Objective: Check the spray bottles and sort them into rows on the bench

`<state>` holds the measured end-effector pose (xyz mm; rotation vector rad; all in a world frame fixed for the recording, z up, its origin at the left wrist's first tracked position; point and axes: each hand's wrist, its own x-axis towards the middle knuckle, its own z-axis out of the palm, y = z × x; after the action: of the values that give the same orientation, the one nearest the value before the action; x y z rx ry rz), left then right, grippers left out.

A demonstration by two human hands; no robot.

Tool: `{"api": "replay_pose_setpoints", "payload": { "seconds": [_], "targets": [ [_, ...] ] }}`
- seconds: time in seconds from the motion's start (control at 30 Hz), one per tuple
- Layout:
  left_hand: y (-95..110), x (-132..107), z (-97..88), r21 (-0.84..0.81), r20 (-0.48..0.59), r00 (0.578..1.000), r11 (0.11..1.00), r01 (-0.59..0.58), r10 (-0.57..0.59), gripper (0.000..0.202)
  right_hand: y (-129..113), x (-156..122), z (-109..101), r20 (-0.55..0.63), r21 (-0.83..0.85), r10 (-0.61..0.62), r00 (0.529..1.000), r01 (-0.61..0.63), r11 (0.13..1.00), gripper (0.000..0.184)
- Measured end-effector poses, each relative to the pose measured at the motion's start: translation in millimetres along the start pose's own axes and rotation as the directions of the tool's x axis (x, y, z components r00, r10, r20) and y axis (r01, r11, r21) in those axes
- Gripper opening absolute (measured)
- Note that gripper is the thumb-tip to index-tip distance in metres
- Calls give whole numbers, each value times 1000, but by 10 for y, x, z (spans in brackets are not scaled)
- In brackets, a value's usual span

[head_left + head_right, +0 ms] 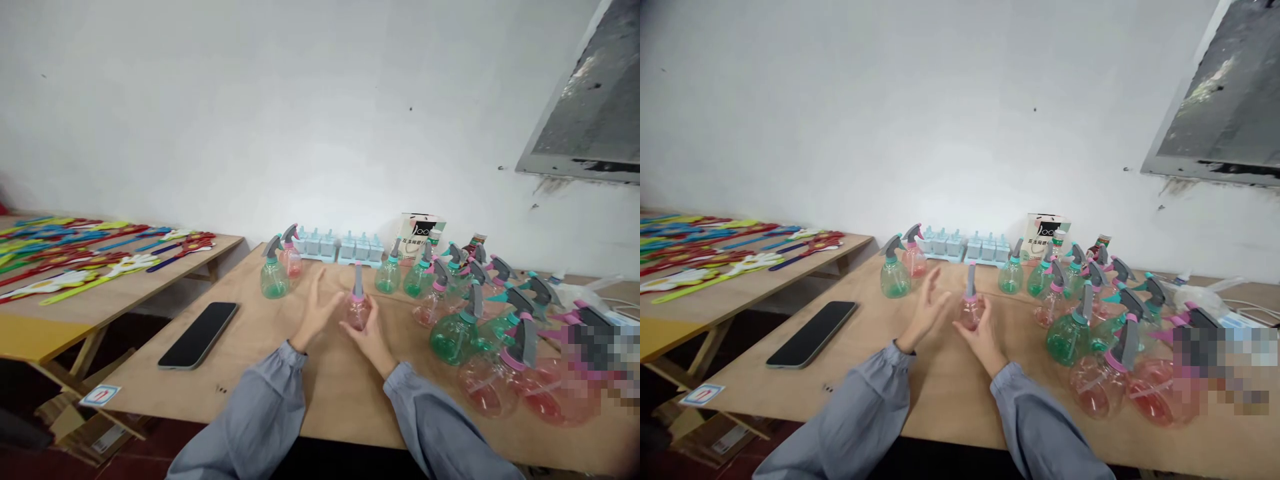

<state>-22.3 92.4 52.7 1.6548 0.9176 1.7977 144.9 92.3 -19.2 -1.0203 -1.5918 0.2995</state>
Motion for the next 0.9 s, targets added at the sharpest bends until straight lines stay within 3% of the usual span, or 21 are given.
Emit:
{"api": "replay_pose_setpoints", "payload": {
  "seconds": [0.07, 0.13, 0.23, 0.33, 0.4, 0.47, 0.57, 0.7, 0.8, 0.9],
  "targets": [
    [11, 144, -252, 118, -145, 977, 983, -137, 154, 74, 118, 105, -147, -108, -120, 20, 994, -33, 992, 90],
    [11, 308, -533, 282, -291, 925, 946, -162, 246, 69, 237, 210, -293, -213, -265, 0, 977, -58, 962, 90],
    [-61, 543, -895, 482, -432, 865, 876, -16, 254, 70, 383, 323, -433, -322, -422, -44, 946, -102, 901, 93],
    [-213, 720, -1102, 551, -489, 870, 796, 252, 63, 88, 480, 367, -455, -387, -481, -66, 920, -141, 865, 93],
    [-317, 779, -1152, 595, -432, 897, 717, 364, -98, 86, 530, 375, -436, -414, -492, -70, 908, -158, 856, 93],
    [-387, 780, -1151, 647, -355, 915, 656, 390, -193, 71, 576, 378, -418, -425, -489, -68, 903, -166, 856, 94],
    [-393, 694, -1105, 705, -336, 921, 596, 384, -195, 55, 626, 383, -411, -429, -466, -59, 901, -165, 869, 92],
    [-292, 578, -1034, 771, -319, 934, 530, 353, -158, 71, 611, 388, -426, -424, -429, -40, 905, -162, 889, 94],
    [-260, 604, -978, 732, -324, 934, 585, 350, -153, 90, 497, 380, -443, -437, -394, -35, 899, -157, 905, 99],
    [-288, 704, -907, 581, -269, 950, 759, 292, -160, 86, 298, 345, -468, -454, -358, -98, 885, -81, 930, 93]
  ]
}}
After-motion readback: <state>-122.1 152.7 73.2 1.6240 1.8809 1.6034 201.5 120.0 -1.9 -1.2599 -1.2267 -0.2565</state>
